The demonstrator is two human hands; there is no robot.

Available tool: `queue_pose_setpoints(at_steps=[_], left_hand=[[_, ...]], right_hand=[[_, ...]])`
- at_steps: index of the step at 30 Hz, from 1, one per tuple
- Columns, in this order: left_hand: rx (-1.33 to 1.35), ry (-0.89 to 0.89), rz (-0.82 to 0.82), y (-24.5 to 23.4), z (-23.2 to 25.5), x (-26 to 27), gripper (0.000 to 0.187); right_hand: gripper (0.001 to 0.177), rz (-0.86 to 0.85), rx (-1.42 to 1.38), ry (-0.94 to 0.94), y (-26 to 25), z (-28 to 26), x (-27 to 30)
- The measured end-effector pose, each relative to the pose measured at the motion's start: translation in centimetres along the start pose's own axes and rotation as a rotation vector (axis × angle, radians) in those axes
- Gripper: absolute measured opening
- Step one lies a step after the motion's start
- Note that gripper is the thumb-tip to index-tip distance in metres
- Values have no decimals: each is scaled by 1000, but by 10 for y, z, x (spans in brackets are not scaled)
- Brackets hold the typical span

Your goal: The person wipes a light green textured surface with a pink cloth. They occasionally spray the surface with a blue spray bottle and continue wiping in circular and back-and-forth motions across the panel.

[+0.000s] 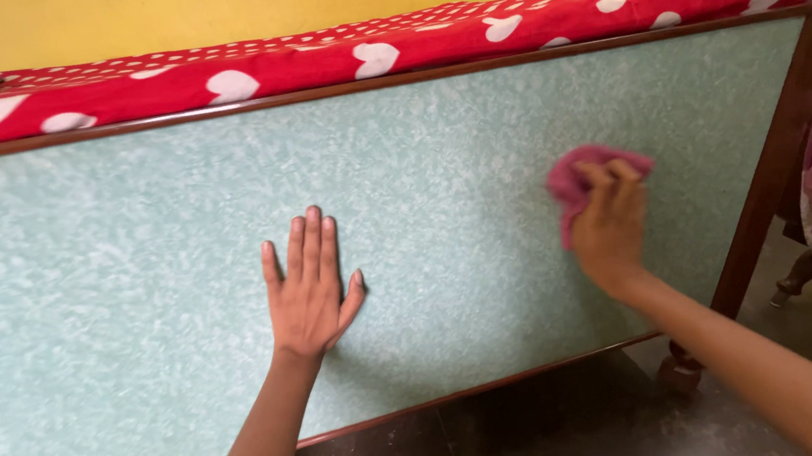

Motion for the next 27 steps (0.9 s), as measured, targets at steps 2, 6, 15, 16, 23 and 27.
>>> queue_pose_setpoints(at_steps=[2, 6, 15, 16, 23, 27], left_hand=[[9, 11, 68, 1, -1, 1, 75], [1, 24, 107, 5, -2, 3, 75], [14, 30, 104, 6, -2, 4, 75], [21, 27, 95, 6, 0, 4, 75], [-7, -31, -82, -6, 5, 0, 79], [41, -58, -104, -18, 15, -4, 84]], right_hand=[[51, 20, 56, 76, 3, 39, 5], [55, 19, 64, 248, -1, 105, 20], [69, -85, 121, 354, 0, 152, 31], [69, -78, 139, 396, 3, 150, 30], [58, -12, 92, 294, 26, 17, 29], [51, -143, -113, 68, 17, -80, 16]])
Point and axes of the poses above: each hand's wrist, its own x-axis away from the middle knuckle, its own y-axis out of the palm, z = x × y, the point moved 4 cm from there along -x, towards the middle knuckle, and after that the axes turned 5 degrees about -y, right-handed, at the moved point
